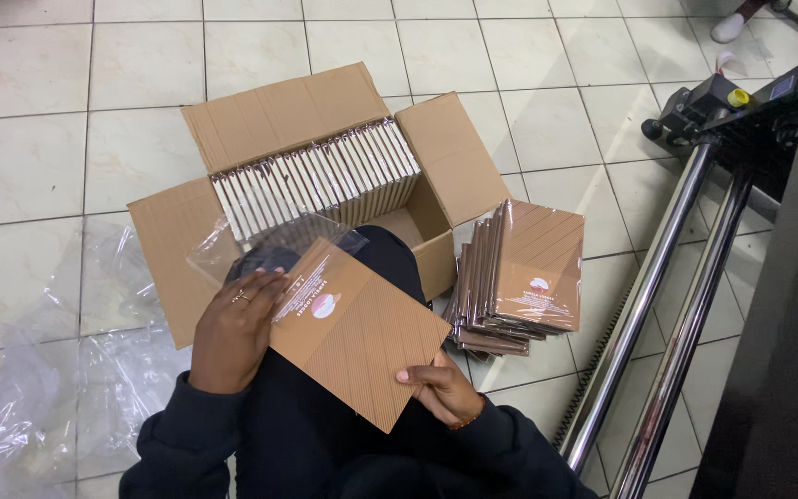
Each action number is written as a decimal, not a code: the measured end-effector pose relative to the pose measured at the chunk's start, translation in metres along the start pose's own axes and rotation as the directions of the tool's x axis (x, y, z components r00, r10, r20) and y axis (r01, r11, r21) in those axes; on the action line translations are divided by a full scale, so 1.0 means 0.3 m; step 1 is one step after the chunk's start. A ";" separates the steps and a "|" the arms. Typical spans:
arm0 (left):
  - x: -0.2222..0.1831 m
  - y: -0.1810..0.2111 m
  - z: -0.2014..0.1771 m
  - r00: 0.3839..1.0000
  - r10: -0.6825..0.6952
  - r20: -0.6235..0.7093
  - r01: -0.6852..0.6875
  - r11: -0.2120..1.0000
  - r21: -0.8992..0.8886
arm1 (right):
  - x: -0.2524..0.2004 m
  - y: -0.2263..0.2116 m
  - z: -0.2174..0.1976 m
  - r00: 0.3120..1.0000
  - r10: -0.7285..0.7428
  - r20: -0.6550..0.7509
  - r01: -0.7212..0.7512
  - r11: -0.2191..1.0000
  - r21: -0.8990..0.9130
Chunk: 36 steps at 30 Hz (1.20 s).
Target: The person places several brown books into clear plastic bags by hand and stacks them on the floor next to a cardboard box.
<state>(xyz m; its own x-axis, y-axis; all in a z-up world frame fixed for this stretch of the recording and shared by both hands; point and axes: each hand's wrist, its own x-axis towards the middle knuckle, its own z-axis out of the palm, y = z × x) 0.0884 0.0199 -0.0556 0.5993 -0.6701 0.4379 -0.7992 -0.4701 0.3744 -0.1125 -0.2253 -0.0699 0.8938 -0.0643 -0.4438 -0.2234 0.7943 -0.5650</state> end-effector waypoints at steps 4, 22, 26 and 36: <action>-0.018 0.028 -0.023 1.000 -0.013 -0.004 0.014 0.988 0.151 | -0.024 -0.019 0.009 1.000 -0.002 0.014 0.003 0.999 -0.032; -0.033 0.177 -0.138 0.982 0.188 -0.019 -0.172 0.930 0.324 | -0.035 -0.027 -0.025 0.991 -0.095 -0.098 0.092 0.995 -0.035; -0.018 0.196 -0.168 0.958 0.158 -0.238 -0.105 0.970 0.220 | -0.034 -0.013 -0.014 0.991 -0.078 -0.112 0.085 0.994 0.064; -0.028 0.203 -0.146 0.958 0.147 -0.245 -0.079 0.960 0.268 | -0.038 0.002 0.055 0.995 -0.055 -0.088 0.066 0.990 0.125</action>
<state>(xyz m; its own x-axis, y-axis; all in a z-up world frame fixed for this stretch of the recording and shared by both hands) 0.0367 0.0221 -0.0007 0.4681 -0.5708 0.6746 -0.8268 -0.5524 0.1062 -0.1163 -0.2141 -0.0535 0.8669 -0.1608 -0.4718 -0.1139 0.8577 -0.5014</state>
